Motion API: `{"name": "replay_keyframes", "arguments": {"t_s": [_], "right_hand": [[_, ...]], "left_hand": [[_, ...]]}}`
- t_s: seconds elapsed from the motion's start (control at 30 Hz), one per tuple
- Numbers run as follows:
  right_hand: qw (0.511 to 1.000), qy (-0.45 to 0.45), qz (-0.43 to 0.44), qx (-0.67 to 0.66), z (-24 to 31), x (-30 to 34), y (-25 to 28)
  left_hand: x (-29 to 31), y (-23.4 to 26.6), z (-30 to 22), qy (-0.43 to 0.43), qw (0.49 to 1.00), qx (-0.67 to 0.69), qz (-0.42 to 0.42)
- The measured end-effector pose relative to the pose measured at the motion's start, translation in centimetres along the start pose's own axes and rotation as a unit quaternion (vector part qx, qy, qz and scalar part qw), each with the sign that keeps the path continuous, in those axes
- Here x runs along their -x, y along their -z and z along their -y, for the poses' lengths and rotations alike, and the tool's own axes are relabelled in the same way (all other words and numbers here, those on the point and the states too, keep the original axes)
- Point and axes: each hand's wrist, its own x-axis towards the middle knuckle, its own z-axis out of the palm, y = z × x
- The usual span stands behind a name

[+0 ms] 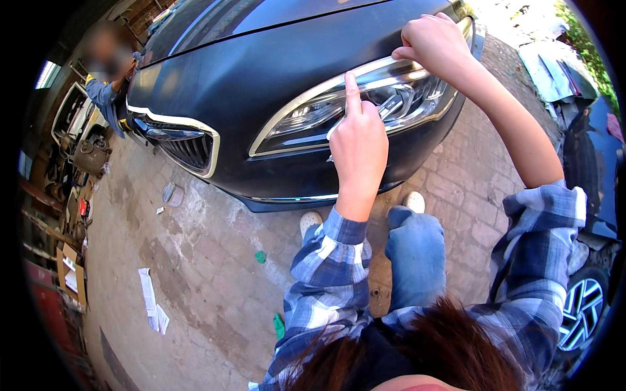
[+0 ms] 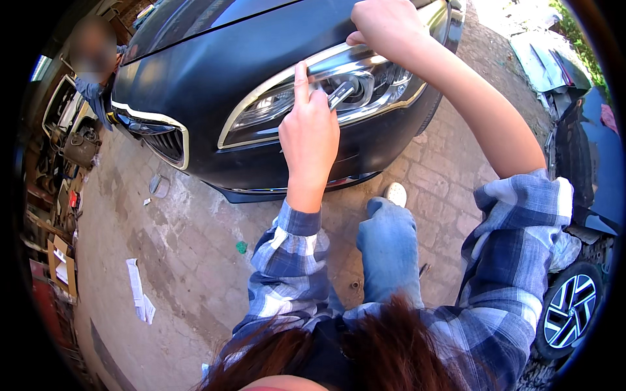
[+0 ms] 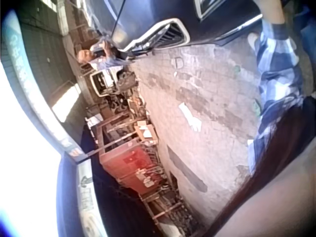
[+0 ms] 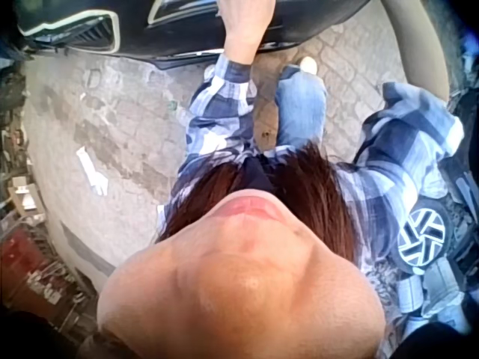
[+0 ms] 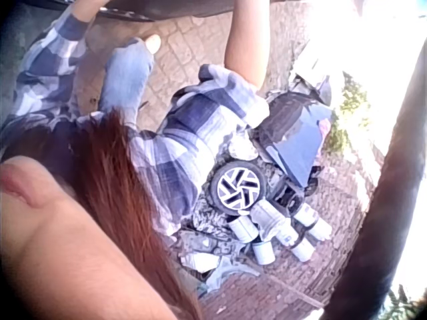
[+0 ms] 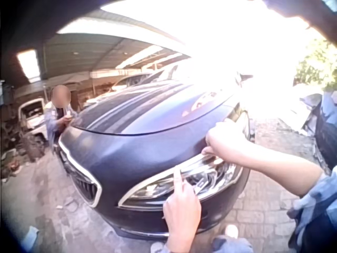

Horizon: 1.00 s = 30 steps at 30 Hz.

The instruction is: The person applies masking tape to the edges of a car headlight using a utility knife to cut the tape. They smooth the tape down with their fingers to ensure it adheres properly to the curved surface of the headlight.

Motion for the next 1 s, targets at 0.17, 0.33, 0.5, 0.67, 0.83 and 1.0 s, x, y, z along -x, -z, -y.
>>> {"name": "replay_keyframes", "arguments": {"t_s": [0.17, 0.33, 0.5, 0.67, 0.83, 1.0], "right_hand": [[0.999, -0.001, 0.039, 0.018, 0.7, -0.4, 0.7], [0.998, -0.006, 0.06, 0.024, 0.7, -0.7, 1.3], [0.999, -0.016, 0.052, 0.008, 0.5, -0.5, 1.3], [0.998, -0.009, 0.056, -0.002, 0.5, -0.6, 1.3], [0.996, -0.03, 0.073, -0.028, 0.5, -0.5, 1.2], [0.997, -0.037, 0.02, -0.066, 0.1, 0.5, 0.3]], "left_hand": [[0.0, 0.0, 0.0, 0.009, 1.0, 0.008, 0.003], [-0.3, -0.3, -0.1, 0.004, 1.0, 0.012, -0.004], [-0.5, -1.1, -0.9, 0.004, 1.0, 0.006, -0.019], [-0.6, -1.7, -1.5, -0.006, 0.999, 0.015, -0.029], [-0.2, -0.6, -1.6, 0.023, 0.998, 0.056, 0.004], [0.1, 0.9, -1.1, 0.056, 0.997, 0.056, 0.011]]}}
